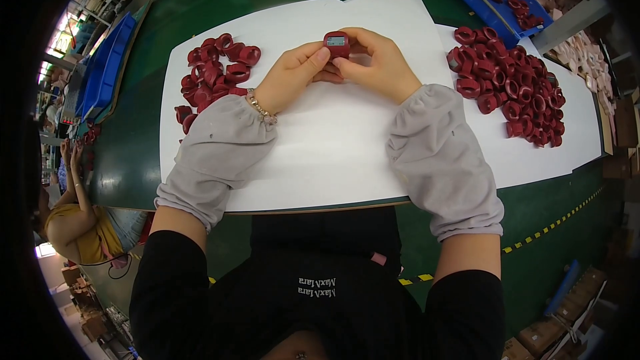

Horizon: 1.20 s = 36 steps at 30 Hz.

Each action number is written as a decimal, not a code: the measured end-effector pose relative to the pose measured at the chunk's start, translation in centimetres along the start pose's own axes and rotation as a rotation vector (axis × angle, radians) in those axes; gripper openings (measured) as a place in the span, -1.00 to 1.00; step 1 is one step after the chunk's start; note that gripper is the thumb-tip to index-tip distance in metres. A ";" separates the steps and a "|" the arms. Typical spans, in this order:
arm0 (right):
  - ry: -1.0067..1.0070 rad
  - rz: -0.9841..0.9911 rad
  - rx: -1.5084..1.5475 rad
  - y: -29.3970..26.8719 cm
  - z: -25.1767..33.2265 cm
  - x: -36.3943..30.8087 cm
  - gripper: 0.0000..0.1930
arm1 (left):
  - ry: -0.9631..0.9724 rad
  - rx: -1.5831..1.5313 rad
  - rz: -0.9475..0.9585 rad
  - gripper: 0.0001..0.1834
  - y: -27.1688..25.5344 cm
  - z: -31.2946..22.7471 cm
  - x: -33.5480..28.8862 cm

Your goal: Assembling small red electronic or plastic components at a factory workbench.

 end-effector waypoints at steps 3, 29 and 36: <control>-0.014 -0.029 0.022 -0.1 0.0 0.0 -0.59 | -0.012 0.072 -0.023 -0.60 0.3 -0.4 -0.2; 0.038 0.172 0.059 -0.1 0.6 -0.4 -0.51 | 0.056 0.227 -0.049 -0.63 0.1 -1.1 -0.1; 0.242 0.166 0.169 -2.6 -1.3 1.0 -0.64 | -0.054 0.451 -0.049 -0.63 -0.1 -3.6 0.7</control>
Point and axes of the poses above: each hand's wrist, its own x-axis towards the middle knuckle, its own y-axis out of the palm, z = x × y, the point moved 4 cm from there along x, towards the middle knuckle, and after that the axes turned 15 degrees about y, right-handed, at the moved point
